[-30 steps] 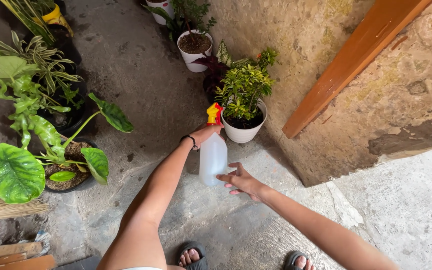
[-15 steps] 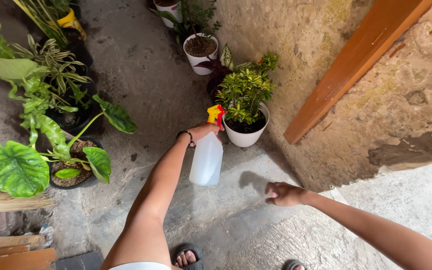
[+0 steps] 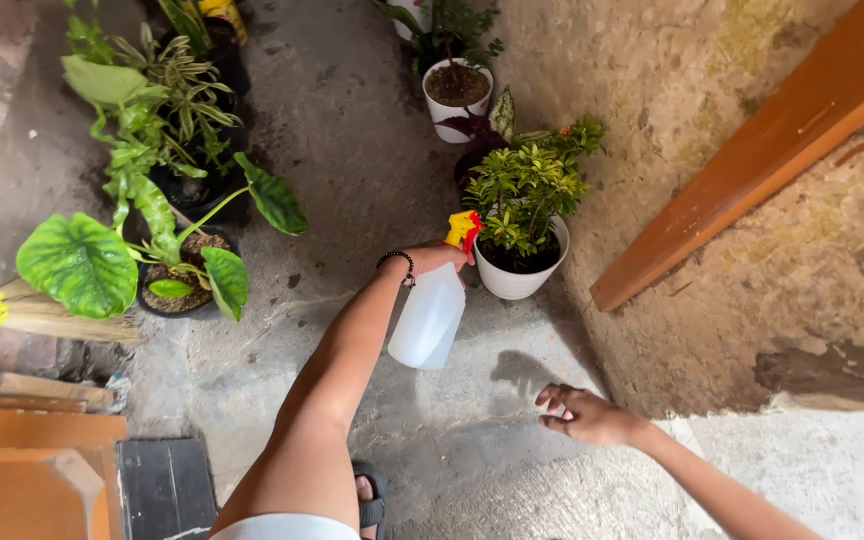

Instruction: Using a spray bottle to mist and water a variety of potted plants arranged along a wall.

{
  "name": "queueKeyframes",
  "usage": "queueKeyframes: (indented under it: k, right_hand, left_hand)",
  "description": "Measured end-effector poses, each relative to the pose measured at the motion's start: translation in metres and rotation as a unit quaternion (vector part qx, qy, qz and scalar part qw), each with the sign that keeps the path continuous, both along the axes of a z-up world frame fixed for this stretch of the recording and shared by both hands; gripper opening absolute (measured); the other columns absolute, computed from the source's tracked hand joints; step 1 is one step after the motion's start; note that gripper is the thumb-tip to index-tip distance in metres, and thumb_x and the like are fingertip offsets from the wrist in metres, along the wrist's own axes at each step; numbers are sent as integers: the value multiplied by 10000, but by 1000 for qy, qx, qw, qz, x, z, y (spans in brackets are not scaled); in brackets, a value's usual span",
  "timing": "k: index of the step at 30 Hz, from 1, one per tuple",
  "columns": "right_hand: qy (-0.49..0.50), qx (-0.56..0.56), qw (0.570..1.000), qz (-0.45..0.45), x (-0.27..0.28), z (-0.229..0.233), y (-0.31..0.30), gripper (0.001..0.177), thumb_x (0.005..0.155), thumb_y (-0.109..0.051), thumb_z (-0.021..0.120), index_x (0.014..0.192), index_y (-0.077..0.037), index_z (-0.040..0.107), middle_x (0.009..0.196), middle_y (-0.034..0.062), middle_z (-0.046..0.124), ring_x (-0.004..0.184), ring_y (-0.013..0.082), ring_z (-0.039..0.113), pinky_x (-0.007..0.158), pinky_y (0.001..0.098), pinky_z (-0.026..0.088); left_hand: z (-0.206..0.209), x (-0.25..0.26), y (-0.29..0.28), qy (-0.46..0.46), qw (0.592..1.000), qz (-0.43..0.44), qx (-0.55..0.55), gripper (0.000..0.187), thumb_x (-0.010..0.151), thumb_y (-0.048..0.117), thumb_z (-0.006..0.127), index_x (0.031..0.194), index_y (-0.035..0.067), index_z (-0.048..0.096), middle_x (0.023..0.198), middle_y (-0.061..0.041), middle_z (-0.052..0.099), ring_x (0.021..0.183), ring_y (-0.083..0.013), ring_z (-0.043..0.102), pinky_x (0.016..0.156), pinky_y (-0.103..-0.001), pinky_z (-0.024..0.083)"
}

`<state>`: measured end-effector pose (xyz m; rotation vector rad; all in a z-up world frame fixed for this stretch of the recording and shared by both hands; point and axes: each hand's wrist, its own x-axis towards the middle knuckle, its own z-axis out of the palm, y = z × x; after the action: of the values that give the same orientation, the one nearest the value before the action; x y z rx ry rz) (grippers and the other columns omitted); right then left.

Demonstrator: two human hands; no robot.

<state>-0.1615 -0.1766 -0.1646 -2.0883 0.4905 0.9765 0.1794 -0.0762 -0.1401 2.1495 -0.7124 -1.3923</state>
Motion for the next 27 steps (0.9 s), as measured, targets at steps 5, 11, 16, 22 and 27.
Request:
queueKeyframes:
  k: [5, 11, 16, 22, 27]
  right_hand:
    - [-24, 30, 999, 19, -20, -30, -23, 419, 997, -471, 553, 1373, -285, 536, 1321, -15, 611, 1173, 151, 626, 1013, 299, 499]
    - [-80, 82, 993, -4, -9, -5, -23, 367, 986, -390, 594, 1322, -242, 597, 1160, -25, 688, 1066, 118, 650, 949, 255, 501]
    - [-146, 149, 978, 22, 11, 22, -10, 372, 990, -324, 574, 1336, -192, 609, 1098, -22, 709, 991, 111, 654, 878, 257, 508]
    - [-182, 130, 973, 59, 36, 64, 5, 447, 971, -439, 548, 1341, -193, 594, 1183, 2, 705, 1034, 139, 674, 878, 294, 539]
    - [-152, 100, 983, 41, 44, 80, 7, 415, 979, -405, 559, 1353, -227, 582, 1195, 18, 711, 1045, 156, 682, 898, 307, 562]
  left_hand:
    - [39, -19, 16, 43, 999, 8, 7, 555, 779, 263, 481, 1315, 219, 618, 980, -50, 785, 567, -126, 421, 459, -259, 287]
    - [95, -34, 38, -19, 999, 19, 20, 581, 768, 242, 438, 1318, 251, 625, 995, -4, 783, 627, -118, 434, 516, -251, 322]
    - [136, -37, 43, -53, 996, 71, 12, 607, 746, 220, 478, 1320, 242, 673, 942, 9, 781, 660, -114, 477, 516, -239, 337]
    - [182, -40, 38, -146, 987, 71, 12, 160, 806, 344, 566, 871, 201, 590, 738, 0, 464, 608, -138, 336, 559, -302, 236]
    - [180, -18, 30, -91, 993, 61, -45, 601, 742, 282, 420, 1300, 269, 642, 1018, 8, 758, 795, -137, 482, 607, -258, 329]
